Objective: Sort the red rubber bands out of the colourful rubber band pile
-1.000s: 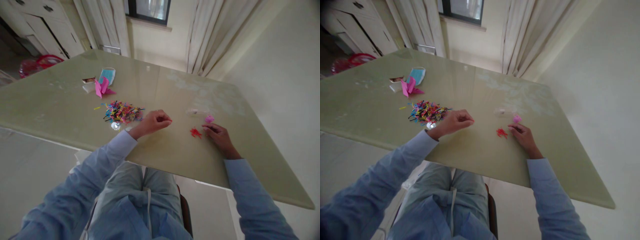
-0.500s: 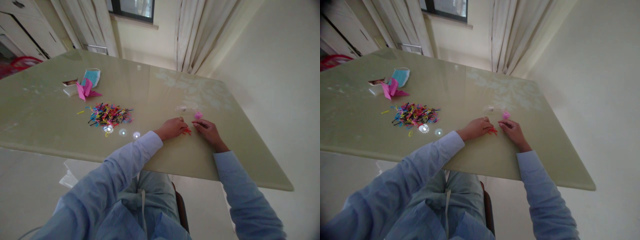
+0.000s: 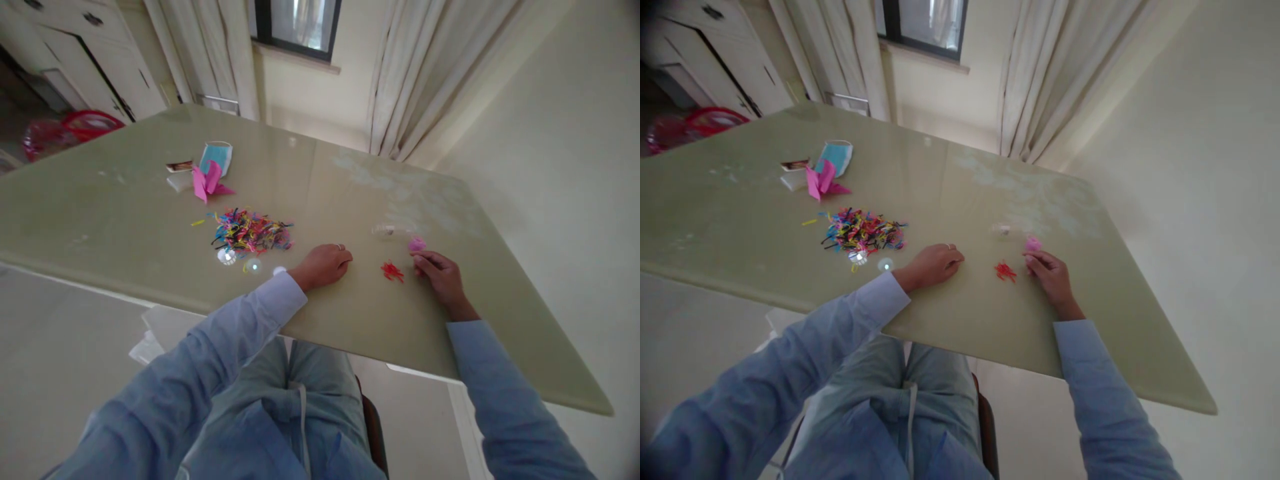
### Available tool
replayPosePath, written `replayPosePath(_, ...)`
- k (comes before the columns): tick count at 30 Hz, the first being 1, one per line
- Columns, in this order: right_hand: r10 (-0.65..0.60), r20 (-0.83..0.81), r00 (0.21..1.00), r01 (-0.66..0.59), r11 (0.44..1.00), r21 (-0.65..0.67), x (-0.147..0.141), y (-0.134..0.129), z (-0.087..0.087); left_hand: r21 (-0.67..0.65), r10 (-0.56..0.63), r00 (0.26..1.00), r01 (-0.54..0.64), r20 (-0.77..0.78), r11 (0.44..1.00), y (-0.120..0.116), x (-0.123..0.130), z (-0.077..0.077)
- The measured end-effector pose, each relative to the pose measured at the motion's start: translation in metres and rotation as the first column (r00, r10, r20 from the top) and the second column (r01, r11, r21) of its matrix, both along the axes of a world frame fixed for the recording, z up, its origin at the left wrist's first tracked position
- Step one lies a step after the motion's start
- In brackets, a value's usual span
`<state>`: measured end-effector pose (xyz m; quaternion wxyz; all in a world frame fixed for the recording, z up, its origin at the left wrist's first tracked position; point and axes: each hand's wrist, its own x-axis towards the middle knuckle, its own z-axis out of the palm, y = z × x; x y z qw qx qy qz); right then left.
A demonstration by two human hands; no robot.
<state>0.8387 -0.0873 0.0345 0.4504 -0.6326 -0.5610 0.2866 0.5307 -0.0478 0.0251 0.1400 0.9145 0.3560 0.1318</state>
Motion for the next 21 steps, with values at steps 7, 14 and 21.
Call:
replayPosePath(7, -0.007, 0.008, 1.000, 0.005, 0.980, 0.199, -0.053, 0.008, 0.029, -0.044, -0.040, 0.995, 0.044, 0.096, 0.998, 0.002, -0.009, -0.006)
replayPosePath(14, 0.500, 0.181, 0.847, -0.510, 0.860, 0.010, -0.153, 0.052, 0.065, -0.099, -0.003, 0.983, 0.021, 0.183, 0.995, 0.004, -0.009, -0.004)
replayPosePath(21, 0.718, 0.498, 0.486, -0.789, 0.605, -0.103, -0.242, 0.094, 0.060, -0.143, 0.061, 0.980, -0.034, 0.189, 0.989, 0.007, 0.000, -0.016)
